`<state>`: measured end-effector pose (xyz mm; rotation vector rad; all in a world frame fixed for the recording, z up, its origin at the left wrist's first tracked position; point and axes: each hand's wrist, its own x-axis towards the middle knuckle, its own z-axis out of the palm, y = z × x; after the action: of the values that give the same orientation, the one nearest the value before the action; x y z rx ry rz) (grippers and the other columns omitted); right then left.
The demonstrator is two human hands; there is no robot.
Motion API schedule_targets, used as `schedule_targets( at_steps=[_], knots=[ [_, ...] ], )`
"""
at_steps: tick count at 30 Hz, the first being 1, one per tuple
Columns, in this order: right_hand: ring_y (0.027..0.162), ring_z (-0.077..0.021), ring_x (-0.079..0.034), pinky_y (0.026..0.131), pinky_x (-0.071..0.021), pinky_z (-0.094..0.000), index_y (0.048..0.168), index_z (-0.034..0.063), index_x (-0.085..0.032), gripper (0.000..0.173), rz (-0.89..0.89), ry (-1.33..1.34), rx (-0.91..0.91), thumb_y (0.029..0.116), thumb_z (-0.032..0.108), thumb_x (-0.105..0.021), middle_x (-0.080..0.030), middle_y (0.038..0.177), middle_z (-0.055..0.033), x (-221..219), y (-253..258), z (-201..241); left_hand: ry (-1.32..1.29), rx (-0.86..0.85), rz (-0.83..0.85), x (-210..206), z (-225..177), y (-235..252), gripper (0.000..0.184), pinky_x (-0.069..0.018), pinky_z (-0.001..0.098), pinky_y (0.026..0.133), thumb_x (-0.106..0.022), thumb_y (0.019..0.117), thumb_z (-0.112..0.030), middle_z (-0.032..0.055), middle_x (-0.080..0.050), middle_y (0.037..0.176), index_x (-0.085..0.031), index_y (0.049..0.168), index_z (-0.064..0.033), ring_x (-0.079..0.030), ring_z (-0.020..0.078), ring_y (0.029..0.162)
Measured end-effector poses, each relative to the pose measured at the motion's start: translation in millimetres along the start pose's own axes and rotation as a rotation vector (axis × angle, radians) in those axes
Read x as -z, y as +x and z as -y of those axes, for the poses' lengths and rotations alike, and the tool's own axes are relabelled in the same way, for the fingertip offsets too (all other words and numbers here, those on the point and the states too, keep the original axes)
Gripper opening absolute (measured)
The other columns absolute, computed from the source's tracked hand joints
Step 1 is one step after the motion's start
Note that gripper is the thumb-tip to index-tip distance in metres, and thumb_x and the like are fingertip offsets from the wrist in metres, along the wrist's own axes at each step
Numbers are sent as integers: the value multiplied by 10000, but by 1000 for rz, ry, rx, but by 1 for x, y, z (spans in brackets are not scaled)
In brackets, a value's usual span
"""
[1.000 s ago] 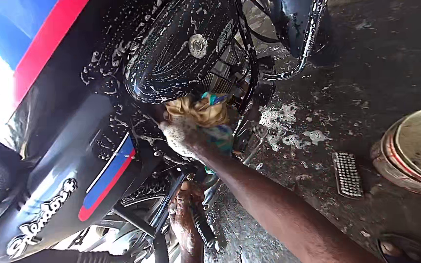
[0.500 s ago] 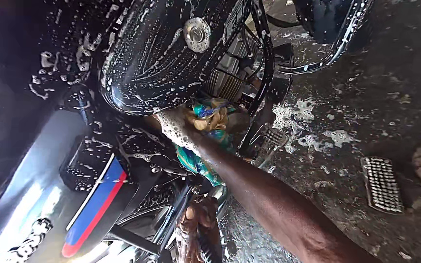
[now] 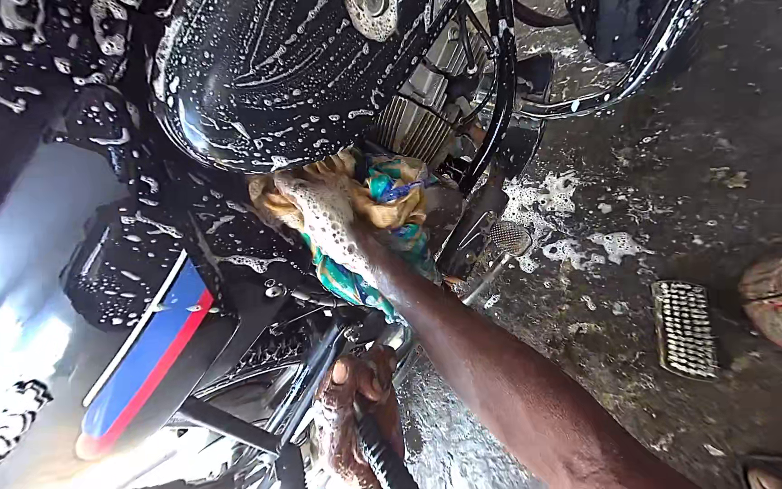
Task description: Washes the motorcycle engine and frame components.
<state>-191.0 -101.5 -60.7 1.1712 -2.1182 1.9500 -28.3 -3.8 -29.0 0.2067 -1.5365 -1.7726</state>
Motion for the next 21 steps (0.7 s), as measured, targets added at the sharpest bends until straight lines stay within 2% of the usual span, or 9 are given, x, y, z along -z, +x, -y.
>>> schedule_targets(
  at_steps=[2,4,7,9,12,15,16,18,21],
  knots=[
    [1345,-300,-547,1156,-395,-437,1440,-20,-537,530,256,133,-277,969,159,-702,-587,1429,-215,27,15,18,-7,-4,-13,-2,0,2,323,-534,233,724,-595,1003,-345,-91,-573,577,-682,733,-191,-585,33,566],
    [1162,-295,-661,1024,-512,-447,1316,0,-642,482,28,55,-38,933,284,-716,-690,1241,-204,2,10,-11,9,8,-40,-3,-1,0,318,-529,236,702,-598,995,-332,-87,-574,577,-685,726,-186,-582,38,564],
    [1210,-321,-629,1049,-483,-473,1347,22,-630,406,152,-27,35,973,173,-678,-672,1283,-201,33,19,19,44,18,-36,-1,-3,-4,336,-528,246,708,-576,1006,-331,-82,-566,584,-664,716,-186,-578,47,571],
    [1254,-352,-608,1056,-475,-507,1333,24,-656,432,152,-140,105,913,108,-710,-665,1310,-209,48,22,38,47,1,-38,-1,-2,-2,343,-521,240,687,-580,1008,-339,-86,-558,575,-663,711,-189,-571,42,561],
    [1167,-332,-637,1004,-473,-494,1177,51,-741,283,-40,-168,160,924,175,-711,-715,1172,-177,64,14,61,29,9,-50,-1,-1,-1,339,-518,225,667,-602,995,-346,-90,-562,567,-669,701,-191,-572,35,549],
    [950,-199,-672,888,-532,-366,1029,148,-788,182,-549,-42,376,942,196,-635,-732,961,-52,7,43,51,-6,11,-12,2,0,-1,321,-526,237,688,-592,1005,-322,-71,-579,586,-681,738,-167,-585,47,568],
    [973,-221,-681,906,-532,-373,1063,97,-773,195,-449,-3,371,958,144,-615,-735,991,-91,17,44,58,-7,15,-15,2,-1,-1,319,-527,235,698,-591,1006,-323,-74,-588,595,-685,742,-170,-592,44,581],
    [1151,-342,-664,1023,-480,-446,1193,-66,-702,253,-46,80,213,977,2,-588,-710,1174,-242,71,38,85,4,21,-39,-1,-2,-1,325,-534,233,708,-591,1005,-337,-87,-597,599,-691,734,-188,-605,38,592],
    [1259,-341,-612,1113,-413,-407,1268,-80,-657,299,105,108,86,982,-7,-614,-673,1283,-254,93,32,97,24,36,-65,-3,-4,-2,337,-541,244,717,-550,1011,-309,-82,-589,590,-678,723,-191,-601,46,581]
  ],
)
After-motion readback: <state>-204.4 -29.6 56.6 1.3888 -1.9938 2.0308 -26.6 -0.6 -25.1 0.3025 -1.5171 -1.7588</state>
